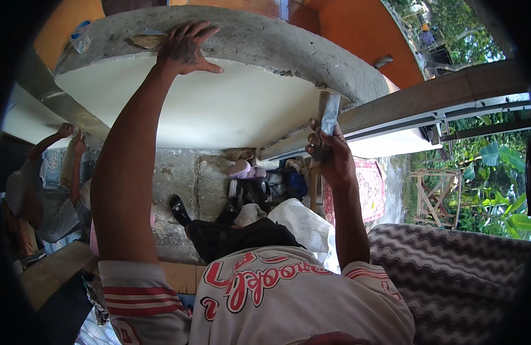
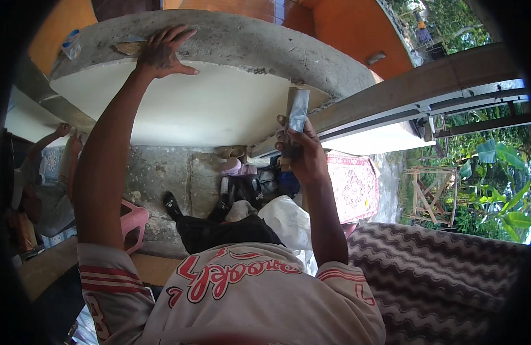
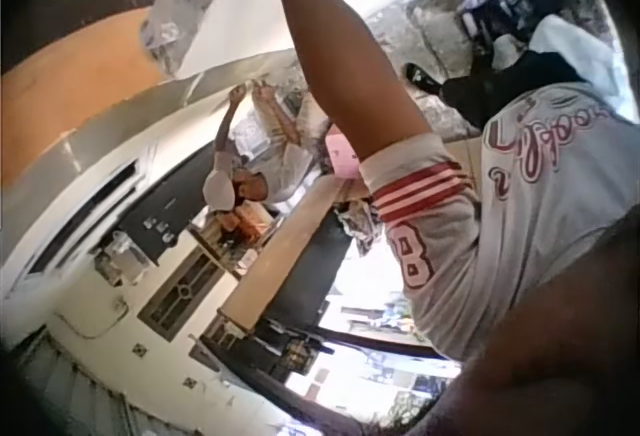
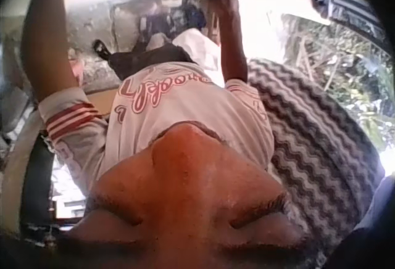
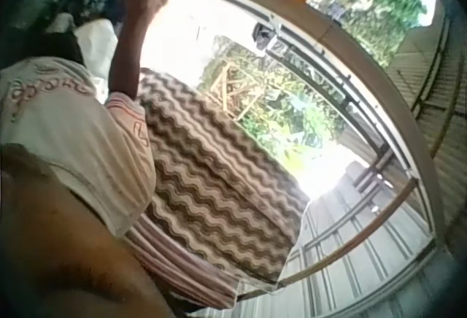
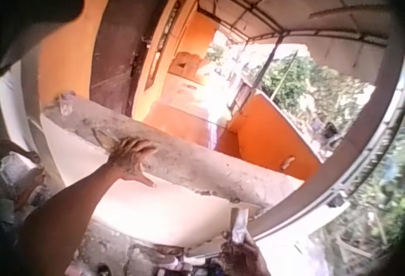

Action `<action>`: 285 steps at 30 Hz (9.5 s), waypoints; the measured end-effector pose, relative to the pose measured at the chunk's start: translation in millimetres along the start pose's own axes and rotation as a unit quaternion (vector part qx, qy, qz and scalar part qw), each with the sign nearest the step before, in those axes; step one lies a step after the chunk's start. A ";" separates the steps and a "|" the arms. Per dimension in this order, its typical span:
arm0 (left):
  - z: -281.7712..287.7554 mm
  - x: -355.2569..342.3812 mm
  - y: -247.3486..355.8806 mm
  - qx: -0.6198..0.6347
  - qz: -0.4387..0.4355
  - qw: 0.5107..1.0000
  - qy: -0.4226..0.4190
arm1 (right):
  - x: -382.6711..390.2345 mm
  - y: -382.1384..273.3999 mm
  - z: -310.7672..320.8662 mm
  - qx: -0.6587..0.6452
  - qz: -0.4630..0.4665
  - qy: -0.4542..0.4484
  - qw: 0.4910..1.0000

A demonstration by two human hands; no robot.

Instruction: The person smooths and scrapes the edge of a concrete wall using a metal scraper and sandpaper.

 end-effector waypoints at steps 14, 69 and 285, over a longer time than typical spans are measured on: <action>-0.5 0.4 -0.2 0.014 -0.004 1.000 0.003 | 24.2 -2.0 -52.0 -0.243 0.021 -0.143 0.959; 6.7 -10.1 2.6 0.039 -0.009 0.999 0.019 | -61.2 30.3 195.1 0.792 0.001 0.184 0.582; -1.7 -2.0 -2.8 0.113 -0.036 0.993 0.006 | -102.7 93.0 -127.7 0.665 0.136 0.211 0.703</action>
Point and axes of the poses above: each hand's wrist, its own x-axis away from the middle knuckle, its own z-axis out of the back of the hand, y = z × x, the point moved 4 cm from there along -x, towards the middle knuckle, and after that the axes turned 15 degrees about -x, right-handed, at the moved point
